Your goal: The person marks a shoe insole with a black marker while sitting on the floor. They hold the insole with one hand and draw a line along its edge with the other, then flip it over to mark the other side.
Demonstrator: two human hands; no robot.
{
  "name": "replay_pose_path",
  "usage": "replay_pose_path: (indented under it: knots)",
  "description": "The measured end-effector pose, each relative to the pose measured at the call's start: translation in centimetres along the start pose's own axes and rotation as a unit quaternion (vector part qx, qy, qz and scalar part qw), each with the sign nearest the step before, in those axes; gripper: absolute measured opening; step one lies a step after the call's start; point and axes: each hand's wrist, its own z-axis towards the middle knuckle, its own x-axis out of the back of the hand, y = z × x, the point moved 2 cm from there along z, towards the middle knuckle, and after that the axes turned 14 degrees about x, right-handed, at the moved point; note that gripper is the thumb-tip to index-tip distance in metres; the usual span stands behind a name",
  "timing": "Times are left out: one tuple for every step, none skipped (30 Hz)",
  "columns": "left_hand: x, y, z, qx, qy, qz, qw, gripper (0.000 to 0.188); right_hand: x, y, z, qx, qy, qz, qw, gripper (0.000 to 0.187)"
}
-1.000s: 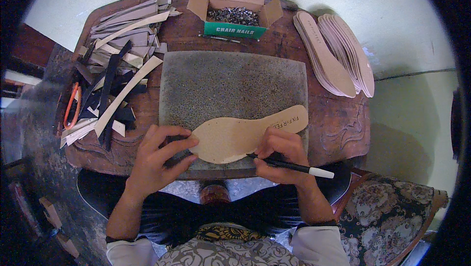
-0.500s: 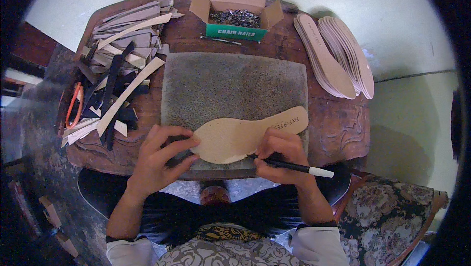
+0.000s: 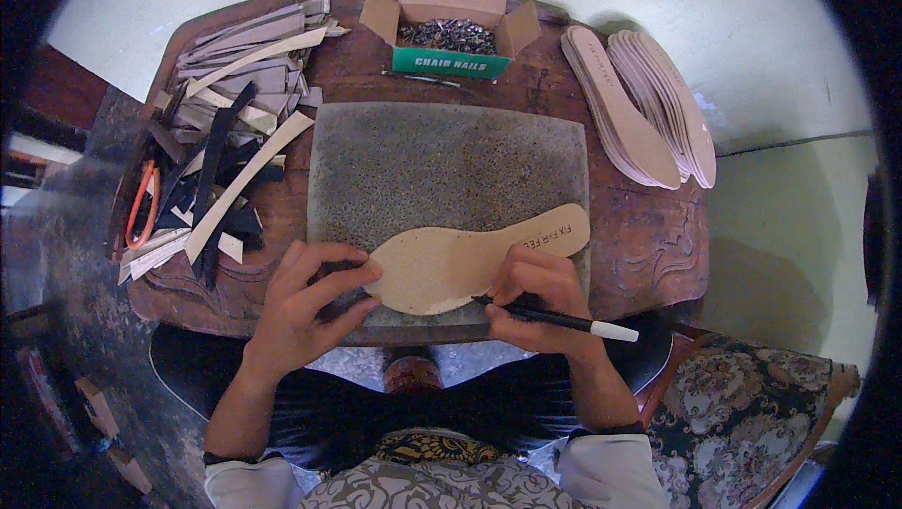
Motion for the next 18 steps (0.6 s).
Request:
replay_pose_path:
  knots:
    - [0.0,0.0,0.1,-0.013,0.007,0.0,1.0,0.04,0.1,0.1,0.0,0.006,-0.004,-0.003,1.0,0.02]
    - [0.0,0.0,0.2,-0.027,0.014,0.0,1.0,0.039,0.3,0.3,-0.1,0.015,0.012,0.005,1.0,0.02]
    - [0.0,0.0,0.2,-0.022,0.014,0.0,1.0,0.039,0.4,0.6,-0.3,0.025,0.029,0.014,0.999,0.02]
    - [0.0,0.0,0.1,-0.017,0.012,-0.001,1.0,0.039,0.6,0.8,-0.4,0.034,0.044,0.022,0.998,0.02]
    - [-0.1,0.0,0.1,-0.012,0.011,-0.003,1.0,0.039,0.8,0.8,-0.5,0.025,0.044,0.021,0.999,0.02]
    - [-0.1,0.0,0.1,-0.013,0.011,-0.001,1.0,0.039,1.0,0.7,-0.5,0.016,0.044,0.02,0.999,0.02]
    - [0.0,0.0,0.1,-0.014,0.01,0.002,1.0,0.039,1.2,0.6,-0.4,0.007,0.044,0.02,0.999,0.02]
    - [0.0,0.0,0.1,-0.014,0.009,0.005,1.0,0.039,1.2,0.5,-0.3,0.011,0.042,0.019,0.999,0.02]
    - [0.0,0.0,0.1,-0.016,0.011,0.004,1.0,0.039,1.2,0.4,-0.2,0.014,0.041,0.019,0.999,0.02]
    - [-0.1,0.0,0.1,-0.016,0.013,0.004,1.0,0.039,1.1,0.3,-0.2,0.017,0.04,0.019,0.999,0.02]
    - [-0.1,0.0,0.1,-0.017,0.015,0.004,1.0,0.039,1.0,0.2,-0.2,0.02,0.041,0.019,0.999,0.02]
    - [-0.1,0.0,0.1,-0.016,0.015,0.005,1.0,0.039,0.9,0.1,-0.2,0.023,0.041,0.019,0.999,0.02]
    - [-0.1,0.0,0.1,-0.016,0.015,0.006,1.0,0.039,0.9,0.0,-0.2,0.026,0.042,0.019,0.999,0.02]
    - [-0.1,0.0,0.1,-0.015,0.015,0.007,1.0,0.039,0.9,0.0,-0.2,0.022,0.033,0.014,0.999,0.02]
    - [-0.1,0.0,0.0,-0.012,0.015,0.004,1.0,0.039,0.9,0.1,-0.2,0.019,0.023,0.008,1.0,0.02]
    - [-0.1,0.0,0.0,-0.01,0.014,0.001,1.0,0.039,0.9,0.2,-0.3,0.015,0.014,0.002,1.0,0.02]
    - [-0.1,0.0,0.0,-0.007,0.014,-0.002,1.0,0.039,0.8,0.2,-0.4,0.012,0.016,0.003,1.0,0.02]
    - [-0.1,0.0,0.1,-0.008,0.012,-0.001,1.0,0.038,0.8,0.3,-0.4,0.008,0.017,0.005,1.0,0.02]
